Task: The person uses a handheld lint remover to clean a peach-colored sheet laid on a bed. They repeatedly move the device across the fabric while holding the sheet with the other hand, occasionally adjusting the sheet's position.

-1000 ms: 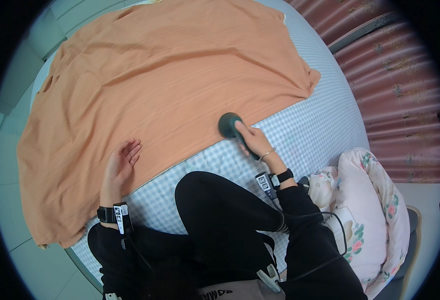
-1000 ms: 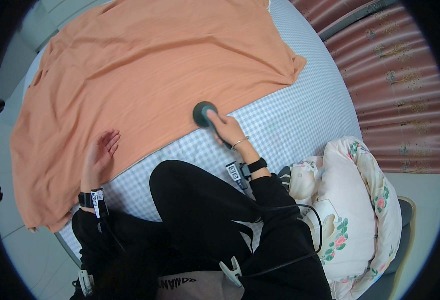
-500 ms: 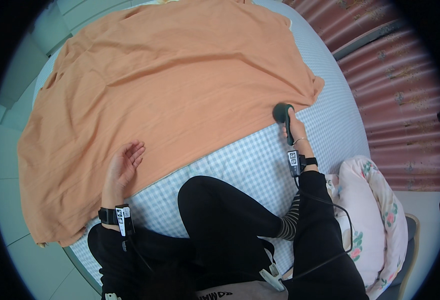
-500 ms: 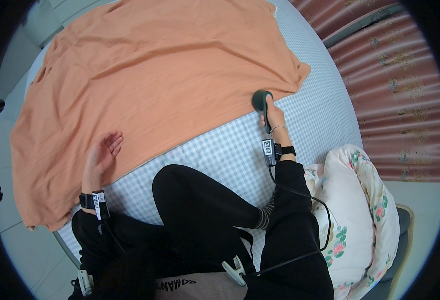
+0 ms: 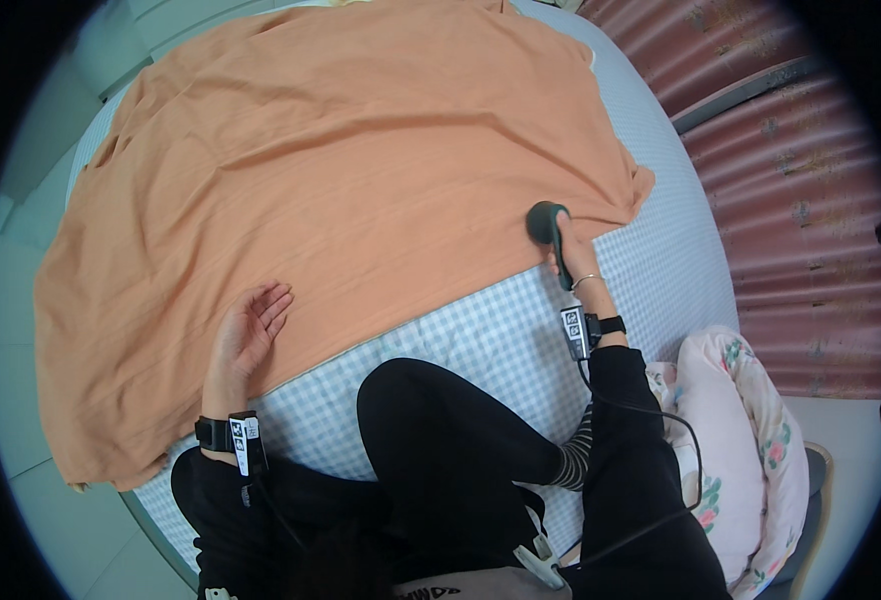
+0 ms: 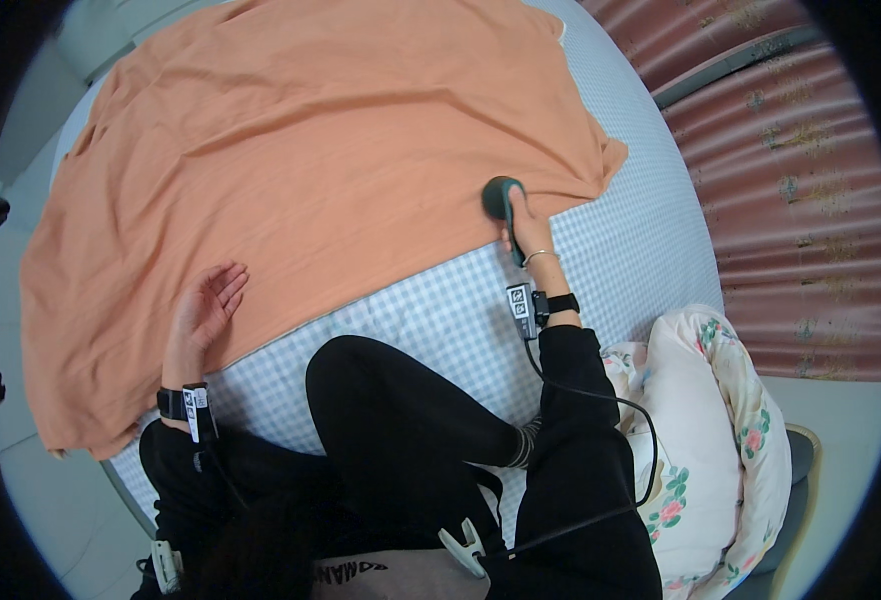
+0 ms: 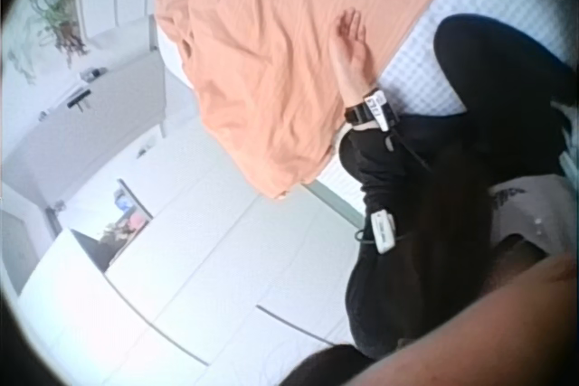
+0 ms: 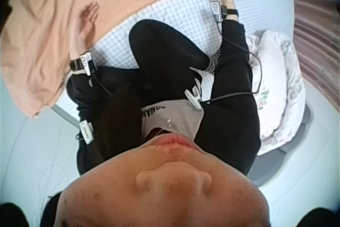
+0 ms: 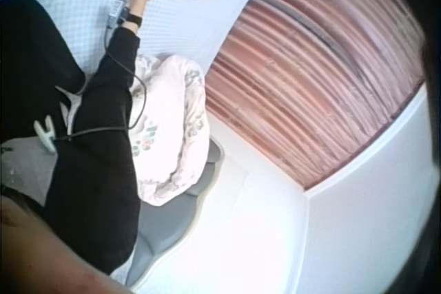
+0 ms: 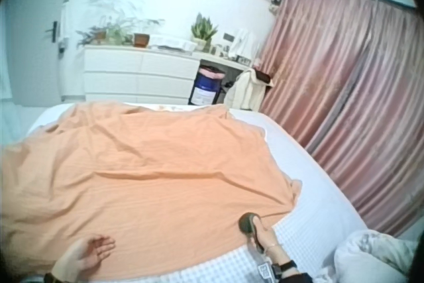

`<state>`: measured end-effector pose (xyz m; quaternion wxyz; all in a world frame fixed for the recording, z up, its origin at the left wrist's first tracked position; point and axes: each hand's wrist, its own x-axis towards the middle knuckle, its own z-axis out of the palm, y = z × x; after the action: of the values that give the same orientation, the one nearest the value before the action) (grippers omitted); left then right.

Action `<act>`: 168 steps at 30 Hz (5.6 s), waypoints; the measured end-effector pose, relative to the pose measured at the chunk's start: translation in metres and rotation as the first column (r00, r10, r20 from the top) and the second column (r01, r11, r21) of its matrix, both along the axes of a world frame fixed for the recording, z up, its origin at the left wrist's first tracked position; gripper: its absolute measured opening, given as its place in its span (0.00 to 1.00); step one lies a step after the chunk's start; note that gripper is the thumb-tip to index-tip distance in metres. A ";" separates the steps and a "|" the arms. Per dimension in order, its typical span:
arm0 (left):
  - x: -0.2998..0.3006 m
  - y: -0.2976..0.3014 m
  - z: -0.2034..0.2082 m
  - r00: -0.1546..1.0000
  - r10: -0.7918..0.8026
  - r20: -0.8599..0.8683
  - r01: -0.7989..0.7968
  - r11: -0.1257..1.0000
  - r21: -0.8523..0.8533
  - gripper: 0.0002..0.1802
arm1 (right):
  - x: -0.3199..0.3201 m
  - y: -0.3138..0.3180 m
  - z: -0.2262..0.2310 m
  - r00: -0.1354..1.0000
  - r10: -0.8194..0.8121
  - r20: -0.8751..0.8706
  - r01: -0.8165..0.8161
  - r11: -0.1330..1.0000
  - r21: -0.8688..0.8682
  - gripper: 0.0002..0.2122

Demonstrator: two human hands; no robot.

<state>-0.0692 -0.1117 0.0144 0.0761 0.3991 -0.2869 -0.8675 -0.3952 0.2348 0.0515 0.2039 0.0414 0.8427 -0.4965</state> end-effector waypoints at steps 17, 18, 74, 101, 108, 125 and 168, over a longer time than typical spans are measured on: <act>0.009 -0.016 -0.021 0.920 0.390 -0.027 -0.377 0.904 0.199 0.11 | 0.003 -0.121 -0.007 0.993 0.097 0.070 -0.093 0.994 -0.059 0.28; 0.009 -0.015 -0.022 0.914 0.405 -0.027 -0.391 0.898 0.203 0.11 | 0.007 -0.127 -0.007 0.992 0.102 0.069 -0.098 0.994 -0.057 0.28; 0.020 -0.032 -0.006 0.700 0.685 -0.201 -0.635 0.726 0.263 0.33 | 0.205 -0.314 -0.023 0.680 0.724 -0.116 -0.732 0.679 -0.059 0.31; 0.022 -0.038 -0.009 0.620 0.693 -0.368 -0.587 0.721 0.369 0.28 | 0.192 -0.333 -0.010 0.727 0.680 0.091 -0.646 0.723 -0.243 0.28; 0.023 -0.037 -0.007 0.635 0.674 -0.378 -0.570 0.738 0.361 0.27 | 0.117 -0.305 -0.011 0.861 0.476 0.180 -0.465 0.880 -0.101 0.31; 0.022 -0.036 -0.009 0.644 0.636 -0.426 -0.554 0.771 0.313 0.32 | 0.197 -0.331 -0.024 0.698 0.704 -0.130 -0.715 0.694 -0.081 0.28; 0.022 -0.037 -0.008 0.669 0.640 -0.378 -0.580 0.767 0.274 0.27 | -0.001 -0.197 -0.002 1.000 0.021 0.022 -0.020 1.000 -0.021 0.29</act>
<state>-0.0469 -0.1491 0.0068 0.4000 0.2640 -0.0534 -0.8760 -0.3962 0.0380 0.0492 0.2190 0.0363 0.8356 -0.5024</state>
